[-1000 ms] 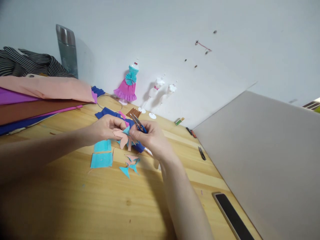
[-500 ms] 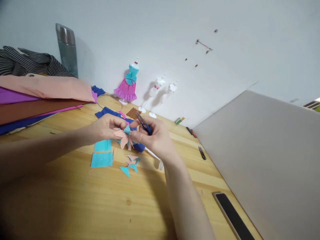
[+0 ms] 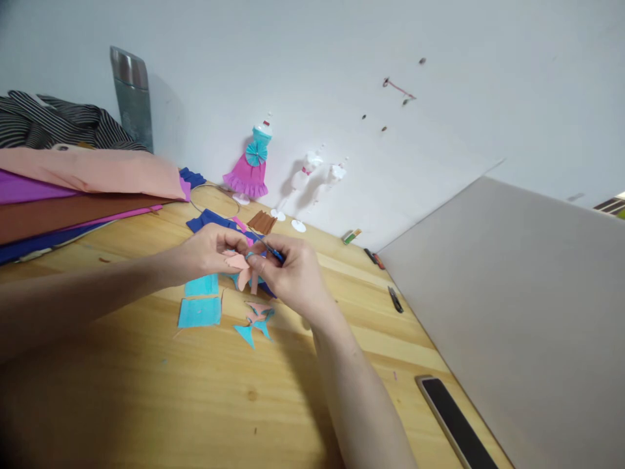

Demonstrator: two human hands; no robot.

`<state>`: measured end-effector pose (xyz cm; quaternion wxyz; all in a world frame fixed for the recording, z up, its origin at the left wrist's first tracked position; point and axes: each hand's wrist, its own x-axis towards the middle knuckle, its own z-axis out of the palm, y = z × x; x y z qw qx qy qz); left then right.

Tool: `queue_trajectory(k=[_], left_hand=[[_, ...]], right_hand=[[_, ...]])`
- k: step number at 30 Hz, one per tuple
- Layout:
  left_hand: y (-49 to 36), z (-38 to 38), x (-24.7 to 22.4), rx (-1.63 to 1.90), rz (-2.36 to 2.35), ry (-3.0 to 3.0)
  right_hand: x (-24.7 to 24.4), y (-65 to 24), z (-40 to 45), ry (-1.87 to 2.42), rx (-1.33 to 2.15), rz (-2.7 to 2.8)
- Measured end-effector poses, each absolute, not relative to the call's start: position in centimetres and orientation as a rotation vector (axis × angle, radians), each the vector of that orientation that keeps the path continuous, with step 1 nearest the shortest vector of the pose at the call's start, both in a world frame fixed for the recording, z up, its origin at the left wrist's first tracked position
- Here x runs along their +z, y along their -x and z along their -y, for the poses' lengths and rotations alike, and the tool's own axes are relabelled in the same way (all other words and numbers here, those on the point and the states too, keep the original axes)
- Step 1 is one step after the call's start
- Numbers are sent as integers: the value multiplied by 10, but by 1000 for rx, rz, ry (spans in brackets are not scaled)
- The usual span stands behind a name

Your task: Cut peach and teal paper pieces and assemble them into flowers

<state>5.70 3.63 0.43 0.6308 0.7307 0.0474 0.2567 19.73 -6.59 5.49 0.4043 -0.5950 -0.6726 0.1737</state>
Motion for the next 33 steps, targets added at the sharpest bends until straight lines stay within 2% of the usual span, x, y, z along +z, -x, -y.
queue_trajectory(k=[33], left_hand=[[-57,-35,3,591,-37,-1645]], right_hand=[[42,-210,54,1389,762,1403]])
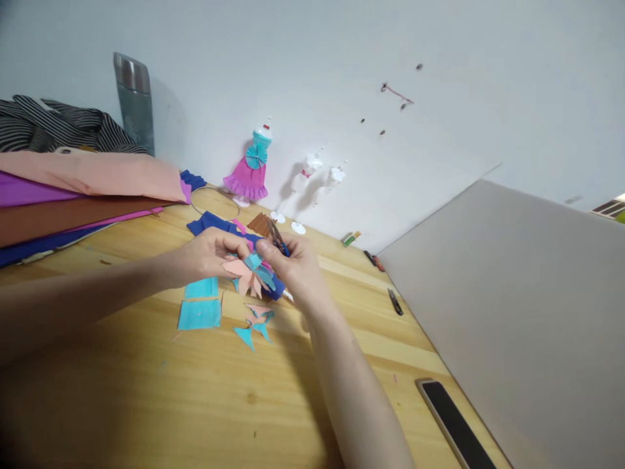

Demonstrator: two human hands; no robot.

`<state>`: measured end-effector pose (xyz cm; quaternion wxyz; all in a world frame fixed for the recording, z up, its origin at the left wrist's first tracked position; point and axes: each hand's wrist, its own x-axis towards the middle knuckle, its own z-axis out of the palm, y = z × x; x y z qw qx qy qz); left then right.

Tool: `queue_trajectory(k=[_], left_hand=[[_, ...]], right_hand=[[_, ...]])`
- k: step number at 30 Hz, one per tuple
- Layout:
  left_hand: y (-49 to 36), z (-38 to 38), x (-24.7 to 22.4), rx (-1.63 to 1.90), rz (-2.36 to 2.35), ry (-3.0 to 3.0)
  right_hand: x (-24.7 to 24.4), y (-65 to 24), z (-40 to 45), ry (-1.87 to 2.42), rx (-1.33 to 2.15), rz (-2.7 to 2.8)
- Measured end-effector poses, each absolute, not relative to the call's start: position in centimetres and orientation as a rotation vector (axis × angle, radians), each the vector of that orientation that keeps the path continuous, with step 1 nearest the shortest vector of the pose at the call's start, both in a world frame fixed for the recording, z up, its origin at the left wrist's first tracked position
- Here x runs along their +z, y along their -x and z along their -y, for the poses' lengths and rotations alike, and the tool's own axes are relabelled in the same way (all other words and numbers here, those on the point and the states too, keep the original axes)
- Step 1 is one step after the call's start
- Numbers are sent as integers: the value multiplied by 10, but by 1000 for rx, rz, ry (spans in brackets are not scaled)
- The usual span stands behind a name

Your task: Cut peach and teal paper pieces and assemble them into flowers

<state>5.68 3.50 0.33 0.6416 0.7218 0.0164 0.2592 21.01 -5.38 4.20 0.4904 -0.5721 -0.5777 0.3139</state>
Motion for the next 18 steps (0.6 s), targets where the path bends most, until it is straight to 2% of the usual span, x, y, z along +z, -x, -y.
queue_trajectory(k=[8,15,18], left_hand=[[-57,-37,3,555,30,-1633],[-55,-37,4,516,-6,-1570],[-56,-36,3,512,-9,-1519]], right_hand=[[44,-212,54,1424,738,1427],[52,-215,60,1395,1028,1441],[54,-211,61,1433,939,1472]])
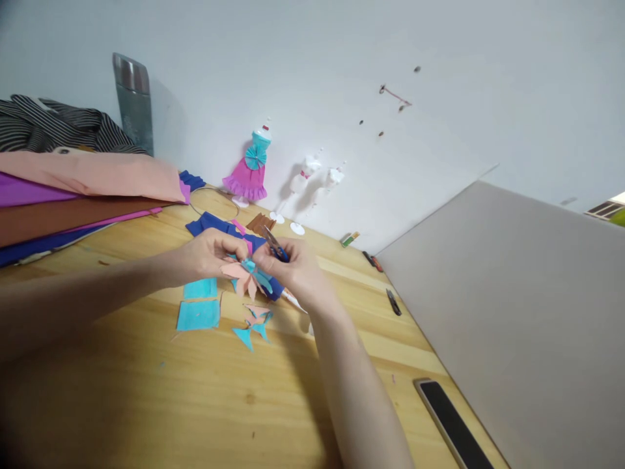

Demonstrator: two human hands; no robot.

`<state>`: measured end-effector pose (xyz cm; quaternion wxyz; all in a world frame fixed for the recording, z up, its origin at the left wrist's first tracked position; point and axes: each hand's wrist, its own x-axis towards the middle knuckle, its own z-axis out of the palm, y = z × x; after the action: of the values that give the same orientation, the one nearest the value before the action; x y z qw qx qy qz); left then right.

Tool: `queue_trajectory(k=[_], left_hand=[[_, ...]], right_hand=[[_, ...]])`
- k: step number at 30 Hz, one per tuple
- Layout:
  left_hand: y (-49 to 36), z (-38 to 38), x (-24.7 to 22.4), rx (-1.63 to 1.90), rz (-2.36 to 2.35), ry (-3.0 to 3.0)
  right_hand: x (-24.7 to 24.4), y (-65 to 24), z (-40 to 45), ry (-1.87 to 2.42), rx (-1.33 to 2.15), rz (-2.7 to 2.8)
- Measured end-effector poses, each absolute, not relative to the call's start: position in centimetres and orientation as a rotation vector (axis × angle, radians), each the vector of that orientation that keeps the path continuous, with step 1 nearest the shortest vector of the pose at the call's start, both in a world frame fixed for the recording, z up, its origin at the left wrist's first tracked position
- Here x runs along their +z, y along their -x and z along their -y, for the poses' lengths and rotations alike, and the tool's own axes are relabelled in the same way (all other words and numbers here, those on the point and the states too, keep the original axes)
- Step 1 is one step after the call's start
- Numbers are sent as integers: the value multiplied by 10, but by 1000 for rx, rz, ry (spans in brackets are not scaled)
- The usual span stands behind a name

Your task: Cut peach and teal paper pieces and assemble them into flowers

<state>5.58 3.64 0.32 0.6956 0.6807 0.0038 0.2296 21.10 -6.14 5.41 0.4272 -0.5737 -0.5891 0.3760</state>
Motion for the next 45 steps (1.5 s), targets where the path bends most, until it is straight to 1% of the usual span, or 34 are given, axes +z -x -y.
queue_trajectory(k=[3,14,16,18,20,21,23,25,27,31,36,40,42,45], left_hand=[[-56,-37,3,492,-12,-1455],[-58,-41,0,503,-234,-1378],[-58,-41,2,440,-381,-1495],[-59,-41,4,398,-633,-1671],[-58,-42,6,389,-838,-1795],[-57,-42,7,365,-852,-1797],[-55,-44,8,294,-725,-1720],[-53,-46,8,212,-524,-1553],[-52,-47,8,196,-444,-1452],[-53,-43,14,294,-522,-1515],[-55,-36,23,425,-591,-1674],[-53,-37,27,692,-696,-2130],[-50,-38,31,801,-726,-2343],[-47,-38,35,829,-690,-2428]], right_hand=[[54,-209,61,1455,842,1490],[62,-217,62,1511,784,1501],[62,-219,62,1548,740,1501],[61,-221,62,1577,712,1492],[59,-222,61,1590,736,1479],[56,-222,60,1573,756,1458],[52,-221,58,1466,754,1375],[47,-220,54,1316,691,1289],[44,-220,51,1235,613,1260],[41,-221,47,1341,566,1298],[41,-217,51,1554,730,1386],[40,-208,53,1517,856,1533],[37,-204,52,1490,833,1583],[33,-205,48,1512,673,1581]])
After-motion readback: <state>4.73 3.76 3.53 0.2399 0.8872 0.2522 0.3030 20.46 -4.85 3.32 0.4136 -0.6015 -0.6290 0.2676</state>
